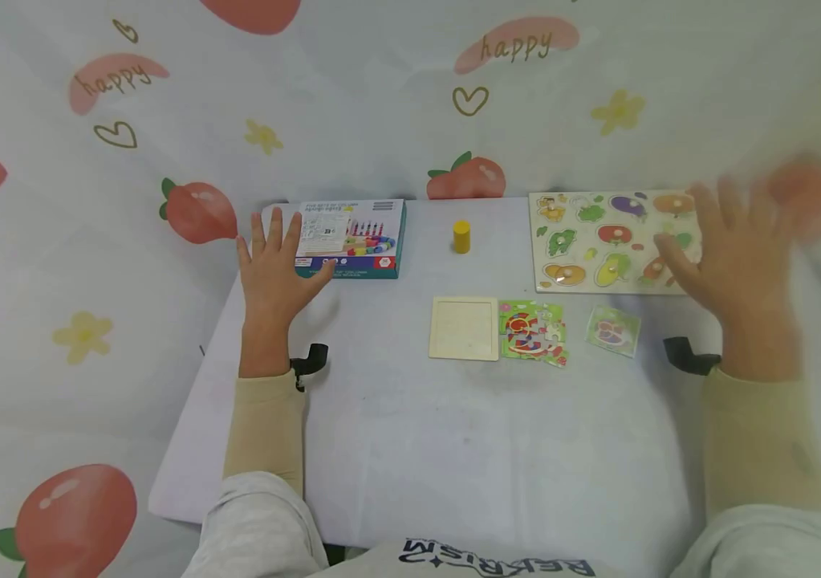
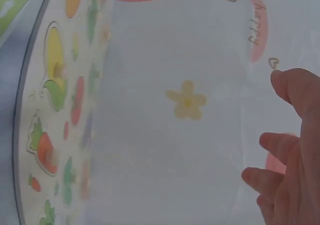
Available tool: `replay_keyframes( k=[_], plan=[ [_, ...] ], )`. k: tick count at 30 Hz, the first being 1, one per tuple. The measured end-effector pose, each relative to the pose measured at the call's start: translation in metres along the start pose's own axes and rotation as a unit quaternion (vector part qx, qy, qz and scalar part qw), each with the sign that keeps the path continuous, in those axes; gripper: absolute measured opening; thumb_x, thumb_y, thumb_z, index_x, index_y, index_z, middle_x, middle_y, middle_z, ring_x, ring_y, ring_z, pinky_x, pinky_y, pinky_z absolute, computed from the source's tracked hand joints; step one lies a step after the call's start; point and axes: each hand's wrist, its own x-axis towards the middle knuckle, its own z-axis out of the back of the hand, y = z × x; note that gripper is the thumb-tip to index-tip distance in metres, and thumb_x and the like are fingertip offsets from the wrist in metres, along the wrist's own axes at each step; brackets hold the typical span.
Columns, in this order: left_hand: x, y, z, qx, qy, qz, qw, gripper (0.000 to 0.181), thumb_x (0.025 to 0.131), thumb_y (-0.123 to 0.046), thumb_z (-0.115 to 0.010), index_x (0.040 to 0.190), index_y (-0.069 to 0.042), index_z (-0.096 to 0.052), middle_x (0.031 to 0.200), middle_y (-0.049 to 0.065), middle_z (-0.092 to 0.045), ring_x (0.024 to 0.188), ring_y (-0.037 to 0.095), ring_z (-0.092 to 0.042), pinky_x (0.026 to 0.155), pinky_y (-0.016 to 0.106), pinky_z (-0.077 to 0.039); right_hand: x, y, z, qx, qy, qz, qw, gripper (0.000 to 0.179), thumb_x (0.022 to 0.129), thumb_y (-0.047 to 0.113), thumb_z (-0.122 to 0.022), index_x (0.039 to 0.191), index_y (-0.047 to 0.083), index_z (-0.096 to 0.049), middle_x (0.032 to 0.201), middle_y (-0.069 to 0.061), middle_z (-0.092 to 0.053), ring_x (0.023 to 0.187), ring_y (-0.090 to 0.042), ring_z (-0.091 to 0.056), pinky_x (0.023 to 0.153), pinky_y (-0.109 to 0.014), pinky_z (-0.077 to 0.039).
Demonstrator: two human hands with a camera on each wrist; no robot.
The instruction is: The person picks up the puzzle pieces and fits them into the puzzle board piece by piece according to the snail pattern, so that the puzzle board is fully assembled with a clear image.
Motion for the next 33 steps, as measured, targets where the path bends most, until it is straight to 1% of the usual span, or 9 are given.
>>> replay_keyframes(
  k=[6, 9, 14, 16, 20, 22, 25, 30, 33],
  plan=[
    [-0.007, -0.006, 0.010, -0.008, -0.015, -0.010, 0.9998, 0.096, 0.094, -0.067, -0.053, 0.167, -0.023, -0.008, 0.171, 0.009, -0.001, 0.154, 0.030, 0.017, 0.118, 0.059, 0.008, -0.006, 0.008, 0.009, 0.022, -0.018, 0.022, 0.9994, 0.082, 0.101, 0.047, -0.045, 0.162, 0.002, -0.013, 0.167, -0.025, -0.006, 0.150, -0.053, -0.002, 0.116, -0.068, 0.003],
    [-0.009, -0.010, 0.012, -0.019, -0.035, -0.023, 0.9989, 0.096, 0.093, -0.067, -0.055, 0.167, -0.024, -0.011, 0.171, 0.007, -0.003, 0.155, 0.029, 0.014, 0.119, 0.058, 0.007, -0.009, 0.011, 0.012, 0.037, -0.046, 0.041, 0.9974, 0.080, 0.100, 0.044, -0.046, 0.161, -0.001, -0.020, 0.166, -0.027, -0.013, 0.152, -0.048, -0.004, 0.118, -0.063, 0.007],
    [-0.012, -0.016, 0.017, -0.046, -0.074, -0.055, 0.9947, 0.092, 0.093, -0.062, -0.059, 0.166, -0.022, -0.020, 0.171, 0.005, -0.009, 0.157, 0.027, 0.006, 0.121, 0.056, 0.002, -0.013, 0.018, 0.019, 0.030, -0.055, 0.058, 0.9964, 0.080, 0.100, 0.044, -0.047, 0.160, -0.003, -0.022, 0.165, -0.027, -0.016, 0.154, -0.043, -0.003, 0.119, -0.057, 0.009],
    [-0.014, -0.019, 0.018, -0.062, -0.101, -0.079, 0.9898, 0.089, 0.092, -0.058, -0.062, 0.164, -0.019, -0.027, 0.170, 0.007, -0.015, 0.157, 0.028, 0.001, 0.121, 0.057, -0.003, -0.015, 0.022, 0.021, 0.029, -0.066, 0.068, 0.9951, 0.079, 0.100, 0.044, -0.047, 0.159, -0.003, -0.024, 0.165, -0.027, -0.018, 0.154, -0.043, -0.004, 0.120, -0.056, 0.008],
    [-0.015, -0.024, 0.017, -0.098, -0.163, -0.137, 0.9721, 0.083, 0.089, -0.051, -0.069, 0.158, -0.012, -0.042, 0.165, 0.012, -0.030, 0.156, 0.032, -0.011, 0.121, 0.057, -0.009, -0.020, 0.029, 0.023, 0.047, -0.094, 0.085, 0.9909, 0.077, 0.099, 0.045, -0.047, 0.159, -0.001, -0.028, 0.165, -0.025, -0.022, 0.153, -0.046, -0.005, 0.120, -0.058, 0.005],
    [-0.015, -0.026, 0.016, -0.110, -0.177, -0.156, 0.9655, 0.082, 0.088, -0.049, -0.071, 0.156, -0.010, -0.045, 0.163, 0.013, -0.034, 0.156, 0.032, -0.012, 0.121, 0.055, -0.010, -0.023, 0.032, 0.024, 0.057, -0.108, 0.092, 0.9882, 0.077, 0.098, 0.045, -0.048, 0.158, 0.001, -0.030, 0.164, -0.024, -0.024, 0.152, -0.048, -0.006, 0.120, -0.060, 0.003],
    [-0.015, -0.030, 0.017, -0.118, -0.174, -0.168, 0.9631, 0.082, 0.088, -0.048, -0.072, 0.155, -0.010, -0.046, 0.162, 0.013, -0.035, 0.156, 0.030, -0.012, 0.121, 0.056, -0.011, -0.027, 0.038, 0.027, 0.064, -0.125, 0.103, 0.9847, 0.077, 0.097, 0.048, -0.047, 0.157, 0.002, -0.033, 0.164, -0.022, -0.026, 0.152, -0.048, -0.010, 0.119, -0.061, 0.001],
    [-0.016, -0.038, 0.016, -0.131, -0.162, -0.184, 0.9605, 0.079, 0.088, -0.045, -0.073, 0.154, -0.009, -0.048, 0.161, 0.013, -0.038, 0.155, 0.030, -0.015, 0.122, 0.054, -0.012, -0.031, 0.051, 0.029, 0.077, -0.209, 0.168, 0.9604, 0.083, 0.096, 0.061, -0.041, 0.147, -0.005, -0.045, 0.151, -0.030, -0.042, 0.146, -0.053, -0.025, 0.120, -0.060, -0.009],
    [-0.017, -0.042, 0.014, -0.134, -0.156, -0.192, 0.9596, 0.078, 0.088, -0.044, -0.074, 0.153, -0.009, -0.049, 0.160, 0.014, -0.039, 0.155, 0.029, -0.016, 0.122, 0.053, -0.012, -0.033, 0.058, 0.030, 0.081, -0.239, 0.193, 0.9482, 0.084, 0.097, 0.064, -0.039, 0.143, -0.006, -0.049, 0.146, -0.032, -0.046, 0.142, -0.055, -0.030, 0.118, -0.062, -0.013]
  ],
)
